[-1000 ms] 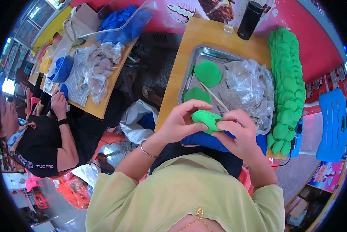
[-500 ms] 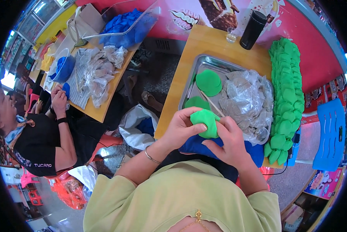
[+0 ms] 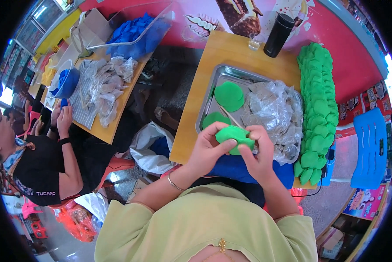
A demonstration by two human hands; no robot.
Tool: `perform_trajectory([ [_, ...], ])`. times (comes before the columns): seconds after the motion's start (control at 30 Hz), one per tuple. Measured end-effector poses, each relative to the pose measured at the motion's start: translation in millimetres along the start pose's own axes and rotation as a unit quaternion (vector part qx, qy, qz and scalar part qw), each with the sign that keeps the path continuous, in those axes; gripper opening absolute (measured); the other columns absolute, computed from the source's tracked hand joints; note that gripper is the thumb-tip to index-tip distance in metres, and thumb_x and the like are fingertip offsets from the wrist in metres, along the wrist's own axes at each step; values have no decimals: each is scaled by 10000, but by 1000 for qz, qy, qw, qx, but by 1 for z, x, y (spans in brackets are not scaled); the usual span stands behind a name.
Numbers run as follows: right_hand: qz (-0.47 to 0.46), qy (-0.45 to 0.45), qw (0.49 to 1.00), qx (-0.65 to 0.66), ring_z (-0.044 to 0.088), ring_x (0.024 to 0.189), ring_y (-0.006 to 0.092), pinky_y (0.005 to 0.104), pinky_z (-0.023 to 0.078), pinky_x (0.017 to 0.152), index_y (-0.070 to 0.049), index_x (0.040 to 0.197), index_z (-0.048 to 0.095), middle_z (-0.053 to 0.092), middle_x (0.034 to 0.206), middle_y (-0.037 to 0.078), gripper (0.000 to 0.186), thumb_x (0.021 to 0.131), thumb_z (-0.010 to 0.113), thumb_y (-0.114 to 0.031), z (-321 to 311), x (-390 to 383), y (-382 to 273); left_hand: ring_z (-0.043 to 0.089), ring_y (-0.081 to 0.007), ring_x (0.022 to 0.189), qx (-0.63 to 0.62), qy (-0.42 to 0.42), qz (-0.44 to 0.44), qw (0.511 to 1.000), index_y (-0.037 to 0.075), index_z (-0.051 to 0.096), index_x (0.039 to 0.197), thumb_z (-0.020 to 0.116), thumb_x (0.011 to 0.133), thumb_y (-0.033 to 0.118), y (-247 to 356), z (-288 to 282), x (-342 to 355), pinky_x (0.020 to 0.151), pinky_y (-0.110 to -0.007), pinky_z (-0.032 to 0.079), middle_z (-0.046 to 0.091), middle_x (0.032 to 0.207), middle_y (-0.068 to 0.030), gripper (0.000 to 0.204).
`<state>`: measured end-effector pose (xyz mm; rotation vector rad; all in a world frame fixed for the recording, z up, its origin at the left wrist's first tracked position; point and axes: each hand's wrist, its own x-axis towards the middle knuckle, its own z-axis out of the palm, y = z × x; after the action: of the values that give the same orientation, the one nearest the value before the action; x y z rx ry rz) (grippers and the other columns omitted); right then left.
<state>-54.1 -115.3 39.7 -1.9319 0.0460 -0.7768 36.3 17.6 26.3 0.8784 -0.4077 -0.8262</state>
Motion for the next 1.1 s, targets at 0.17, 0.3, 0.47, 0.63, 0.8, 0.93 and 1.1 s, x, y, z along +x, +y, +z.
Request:
perform_trajectory([
  [0.17, 155, 141, 963, 169, 475, 836, 99, 259, 408, 770, -32, 938, 473, 501, 929, 41, 76, 874, 501, -1, 10, 12, -2, 530, -54, 865, 46, 26, 93, 994, 43, 510, 1013, 650, 843, 15, -7, 22, 5, 729, -200, 446, 551, 935, 7, 222],
  [0.3, 148, 134, 971, 133, 457, 824, 91, 241, 393, 738, -21, 956, 483, 481, 897, 33, 89, 905, 443, -82, 12, 11, 13, 516, -52, 870, 5, 46, 127, 991, 44, 500, 995, 638, 832, -33, -18, 30, 11, 760, -197, 429, 533, 925, 9, 227],
  [0.47, 160, 120, 980, -12, 486, 765, 122, 258, 404, 703, -35, 907, 514, 495, 814, 34, 97, 898, 502, -130, -10, 29, -4, 437, -157, 1167, -65, 14, 136, 988, 0, 396, 1278, 465, 966, 385, -19, 36, 20, 1016, -326, 327, 461, 1263, -91, 500],
  [0.63, 100, 11, 989, -106, 517, 690, 154, 287, 428, 628, -45, 820, 544, 522, 743, 51, 156, 853, 582, -192, -24, 50, -8, 271, -230, 1354, -276, -39, -72, 958, 1, 194, 1439, 135, 869, 718, 2, 30, 23, 1121, -386, 190, 270, 1478, -129, 918],
  [0.8, 82, -66, 967, 234, 556, 680, 169, 286, 448, 618, -14, 821, 563, 555, 712, 80, 167, 823, 618, -171, -56, 33, -4, 312, -215, 1322, -329, -38, -117, 936, 27, 270, 1423, 95, 842, 750, 9, 23, 24, 1104, -379, 216, 367, 1422, -98, 944],
  [0.93, 27, -35, 999, 15, 551, 647, 157, 271, 447, 602, -3, 826, 565, 559, 714, 48, 157, 829, 609, -154, -42, 42, -17, 257, -250, 1357, -285, -113, -132, 943, 26, 222, 1440, 71, 820, 773, 17, 32, 16, 1132, -398, 162, 310, 1456, -105, 982],
  [1.1, 141, 11, 898, 417, 585, 640, 202, 293, 466, 580, -14, 828, 583, 583, 722, 73, 160, 785, 679, -135, -40, 30, -10, 343, -229, 1297, -325, -89, -139, 931, 48, 302, 1407, 91, 834, 760, 18, 35, 17, 1099, -380, 228, 389, 1399, -82, 938],
])
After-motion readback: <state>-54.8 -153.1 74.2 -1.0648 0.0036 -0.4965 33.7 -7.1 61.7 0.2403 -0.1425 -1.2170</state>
